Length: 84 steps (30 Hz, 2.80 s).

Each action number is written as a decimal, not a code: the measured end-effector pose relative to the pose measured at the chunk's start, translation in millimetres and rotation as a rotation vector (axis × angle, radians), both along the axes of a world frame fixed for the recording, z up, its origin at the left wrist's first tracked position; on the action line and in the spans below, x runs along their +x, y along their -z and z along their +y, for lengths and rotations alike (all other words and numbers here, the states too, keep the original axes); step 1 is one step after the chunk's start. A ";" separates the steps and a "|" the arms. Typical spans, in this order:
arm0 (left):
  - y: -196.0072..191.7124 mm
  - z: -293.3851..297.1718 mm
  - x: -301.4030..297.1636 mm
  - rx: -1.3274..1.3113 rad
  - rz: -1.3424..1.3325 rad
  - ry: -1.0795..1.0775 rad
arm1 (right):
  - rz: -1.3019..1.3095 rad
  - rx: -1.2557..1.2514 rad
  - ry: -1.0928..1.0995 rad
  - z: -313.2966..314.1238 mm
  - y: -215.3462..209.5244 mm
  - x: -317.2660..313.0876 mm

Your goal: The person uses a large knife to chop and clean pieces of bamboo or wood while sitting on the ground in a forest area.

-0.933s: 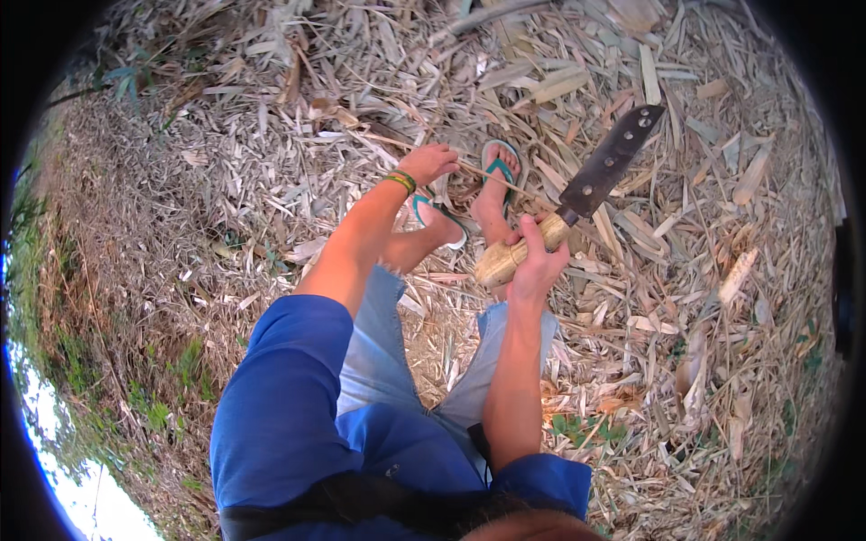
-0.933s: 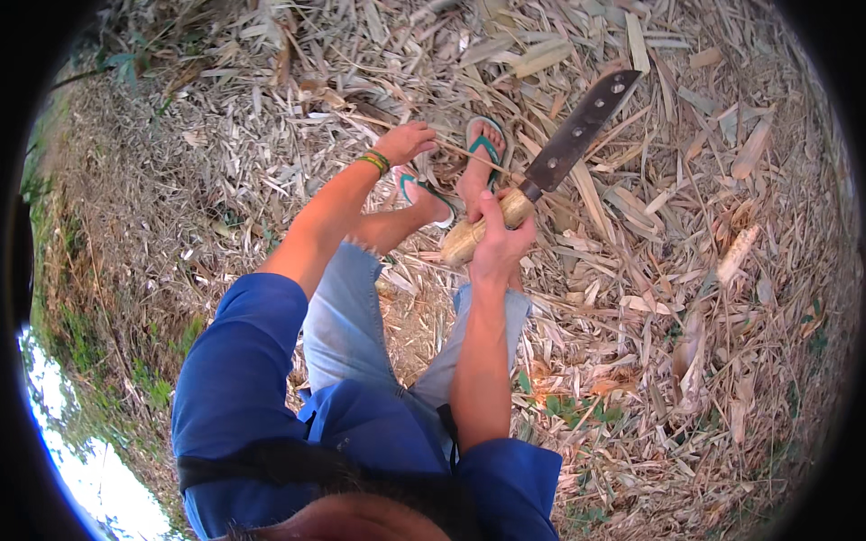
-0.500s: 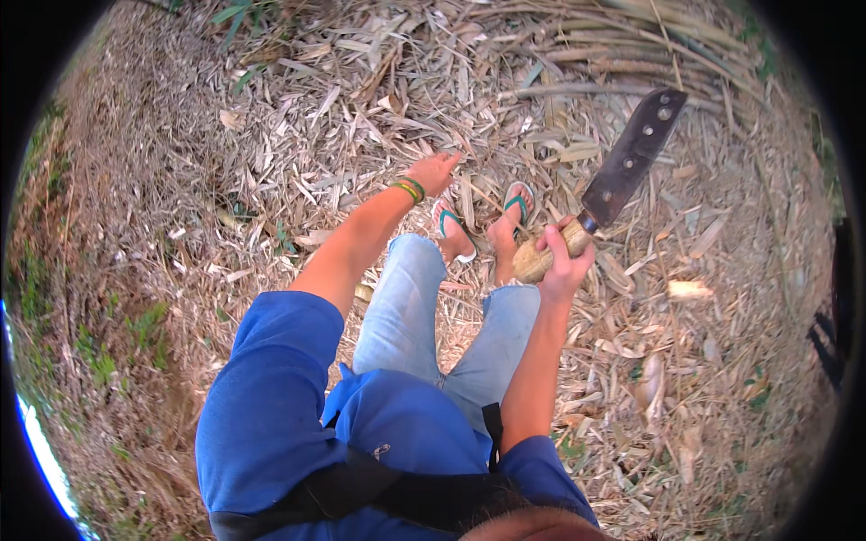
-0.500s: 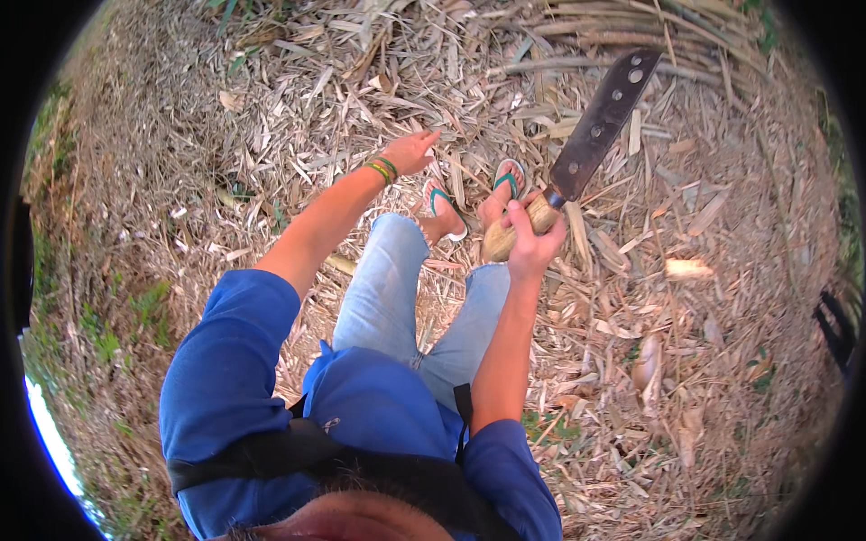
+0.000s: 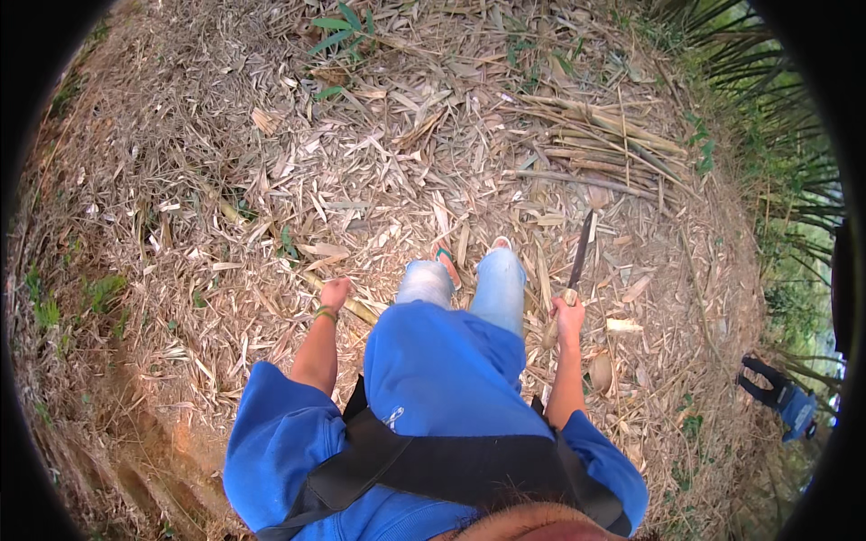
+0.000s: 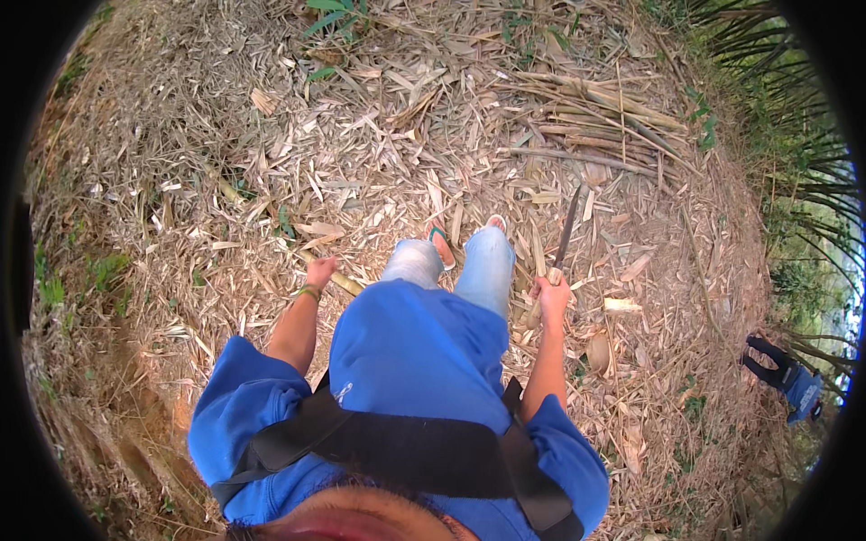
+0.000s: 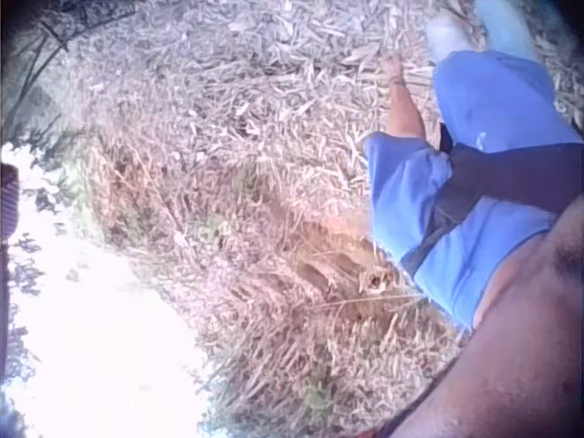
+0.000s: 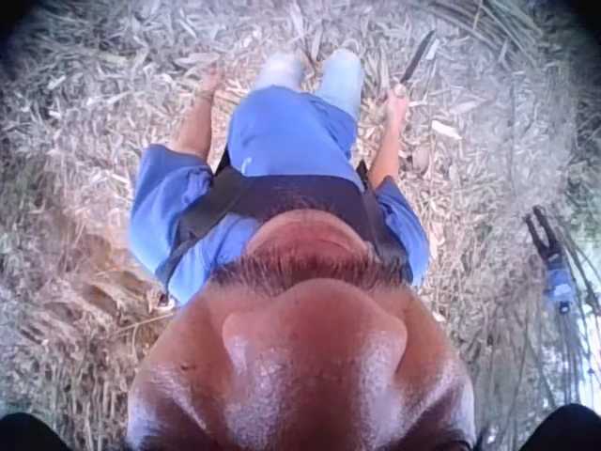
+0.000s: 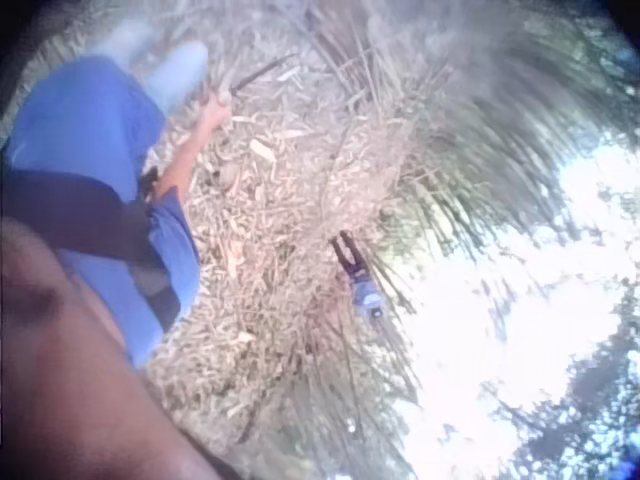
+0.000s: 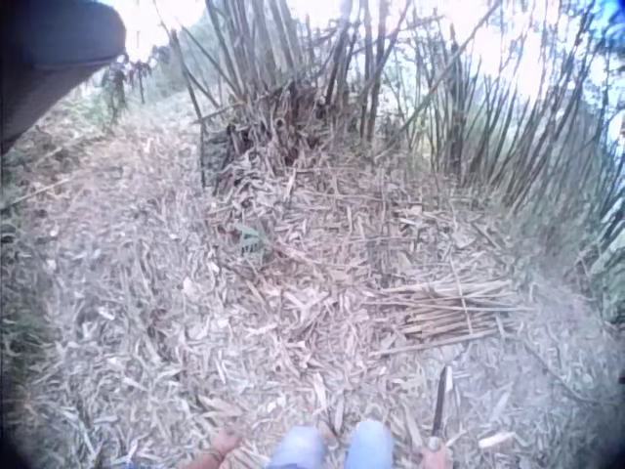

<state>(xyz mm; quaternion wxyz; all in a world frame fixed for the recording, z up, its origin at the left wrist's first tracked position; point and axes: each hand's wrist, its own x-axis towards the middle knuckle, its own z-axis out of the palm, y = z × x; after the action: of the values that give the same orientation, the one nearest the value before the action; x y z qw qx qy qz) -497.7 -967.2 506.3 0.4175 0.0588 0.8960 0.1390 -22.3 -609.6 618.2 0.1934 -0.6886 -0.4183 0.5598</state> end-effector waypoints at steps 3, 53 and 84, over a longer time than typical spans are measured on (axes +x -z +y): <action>-14.1 -91.6 -14.5 -0.129 0.093 -0.071 | -0.046 -0.051 -0.012 -7.5 16.8 9.9; 428.9 882.3 -521.5 -0.041 0.559 1.034 | 0.013 -0.391 0.237 436.6 336.0 -500.1; 100.8 905.5 -640.6 0.878 0.463 1.298 | 0.847 0.211 0.954 650.7 263.6 -828.0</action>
<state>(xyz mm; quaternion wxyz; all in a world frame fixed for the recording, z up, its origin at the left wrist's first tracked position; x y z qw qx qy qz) -1138.2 -61.6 405.5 0.1583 0.7516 0.6109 0.1920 -850.3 41.2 354.6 0.6358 -0.4957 -0.0067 0.5916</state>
